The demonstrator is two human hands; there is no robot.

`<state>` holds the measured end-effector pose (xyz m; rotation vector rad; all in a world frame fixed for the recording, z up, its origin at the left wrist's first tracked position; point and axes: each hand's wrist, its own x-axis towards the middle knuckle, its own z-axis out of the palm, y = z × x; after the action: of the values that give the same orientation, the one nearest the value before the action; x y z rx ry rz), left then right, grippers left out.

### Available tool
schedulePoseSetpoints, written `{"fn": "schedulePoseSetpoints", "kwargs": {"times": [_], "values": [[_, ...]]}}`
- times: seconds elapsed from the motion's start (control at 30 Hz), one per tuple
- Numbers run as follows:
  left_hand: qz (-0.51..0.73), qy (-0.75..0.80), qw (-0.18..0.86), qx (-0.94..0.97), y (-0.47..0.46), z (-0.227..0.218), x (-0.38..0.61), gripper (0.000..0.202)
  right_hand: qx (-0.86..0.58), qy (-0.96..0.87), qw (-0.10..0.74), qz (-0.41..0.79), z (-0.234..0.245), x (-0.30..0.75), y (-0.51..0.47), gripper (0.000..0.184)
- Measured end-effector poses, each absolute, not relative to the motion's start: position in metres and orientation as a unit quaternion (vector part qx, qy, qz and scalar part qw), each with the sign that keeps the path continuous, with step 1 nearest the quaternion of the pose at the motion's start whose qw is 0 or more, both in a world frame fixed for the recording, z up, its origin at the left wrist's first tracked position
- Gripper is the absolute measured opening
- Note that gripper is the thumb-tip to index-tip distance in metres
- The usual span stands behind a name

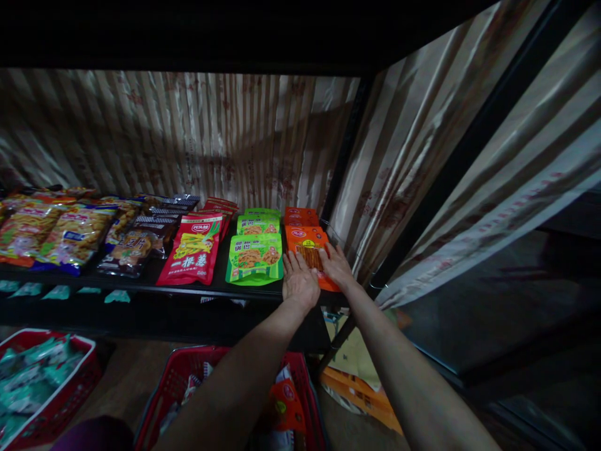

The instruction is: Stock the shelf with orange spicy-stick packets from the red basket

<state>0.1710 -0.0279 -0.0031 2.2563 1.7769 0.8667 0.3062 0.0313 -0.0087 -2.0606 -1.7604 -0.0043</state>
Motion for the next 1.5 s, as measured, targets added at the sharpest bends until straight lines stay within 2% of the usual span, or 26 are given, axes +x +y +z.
{"fn": "schedulePoseSetpoints", "kwargs": {"times": [0.17, 0.47, 0.8, 1.13, 1.37, 1.5], "values": [[0.301, 0.597, 0.094, 0.738, -0.025, -0.004, 0.172, 0.061, -0.748, -0.611, 0.250, 0.066, -0.002, 0.305, 0.028, 0.061], [0.330, 0.602, 0.099, 0.720, -0.021, -0.007, 0.174, 0.060, -0.745, -0.616, 0.252, 0.057, -0.002, 0.301, 0.026, 0.058], [0.340, 0.612, 0.145, 0.699, -0.025, 0.003, 0.169, 0.063, -0.749, -0.549, 0.342, 0.145, 0.015, 0.303, 0.027, 0.057], [0.336, 0.619, 0.182, 0.686, -0.021, 0.006, 0.169, 0.065, -0.768, -0.544, 0.303, 0.147, 0.023, 0.295, 0.023, 0.056], [0.341, 0.630, 0.169, 0.677, -0.021, 0.005, 0.171, 0.061, -0.748, -0.558, 0.336, 0.128, 0.017, 0.296, 0.021, 0.055], [0.322, 0.635, 0.170, 0.681, -0.024, 0.009, 0.170, 0.060, -0.744, -0.574, 0.325, 0.109, 0.013, 0.295, 0.018, 0.055]]}}
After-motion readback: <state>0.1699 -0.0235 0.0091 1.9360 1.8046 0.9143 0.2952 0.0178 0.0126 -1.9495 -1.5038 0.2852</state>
